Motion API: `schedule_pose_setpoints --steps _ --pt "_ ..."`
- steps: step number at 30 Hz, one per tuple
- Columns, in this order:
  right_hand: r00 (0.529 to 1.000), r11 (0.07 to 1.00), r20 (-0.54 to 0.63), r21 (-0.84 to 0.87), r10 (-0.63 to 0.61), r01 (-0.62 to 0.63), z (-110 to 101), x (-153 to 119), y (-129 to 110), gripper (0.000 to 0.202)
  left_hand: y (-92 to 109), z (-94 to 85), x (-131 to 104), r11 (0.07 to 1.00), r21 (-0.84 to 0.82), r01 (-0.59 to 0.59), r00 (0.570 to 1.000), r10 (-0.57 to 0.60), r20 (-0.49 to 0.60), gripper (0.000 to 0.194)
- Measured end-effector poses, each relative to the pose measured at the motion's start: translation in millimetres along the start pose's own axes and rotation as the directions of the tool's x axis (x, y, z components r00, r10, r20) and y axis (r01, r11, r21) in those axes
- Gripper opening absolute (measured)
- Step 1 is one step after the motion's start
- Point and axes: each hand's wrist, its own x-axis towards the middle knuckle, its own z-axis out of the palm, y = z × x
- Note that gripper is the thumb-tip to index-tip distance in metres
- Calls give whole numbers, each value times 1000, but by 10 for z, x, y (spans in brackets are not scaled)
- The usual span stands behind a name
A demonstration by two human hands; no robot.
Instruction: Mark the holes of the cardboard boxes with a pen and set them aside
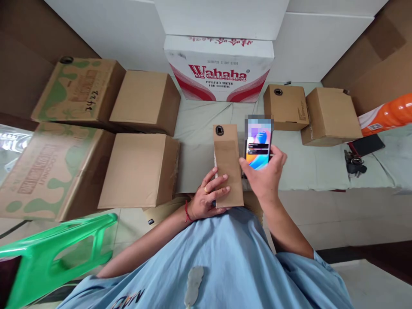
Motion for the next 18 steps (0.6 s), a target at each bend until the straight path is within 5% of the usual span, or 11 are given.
schedule_pose_setpoints --steps 3,8,18 --pt "987 983 -42 -95 154 -157 -90 92 357 84 16 8 10 1000 -4 -5 1000 5 -21 75" --pt "930 903 88 -286 358 -321 -139 8 728 86 62 -20 25 999 10 32 999 -33 4 74" --pt "912 882 244 -424 330 -206 55 -103 613 88 243 -112 58 988 133 82 996 -84 15 70"
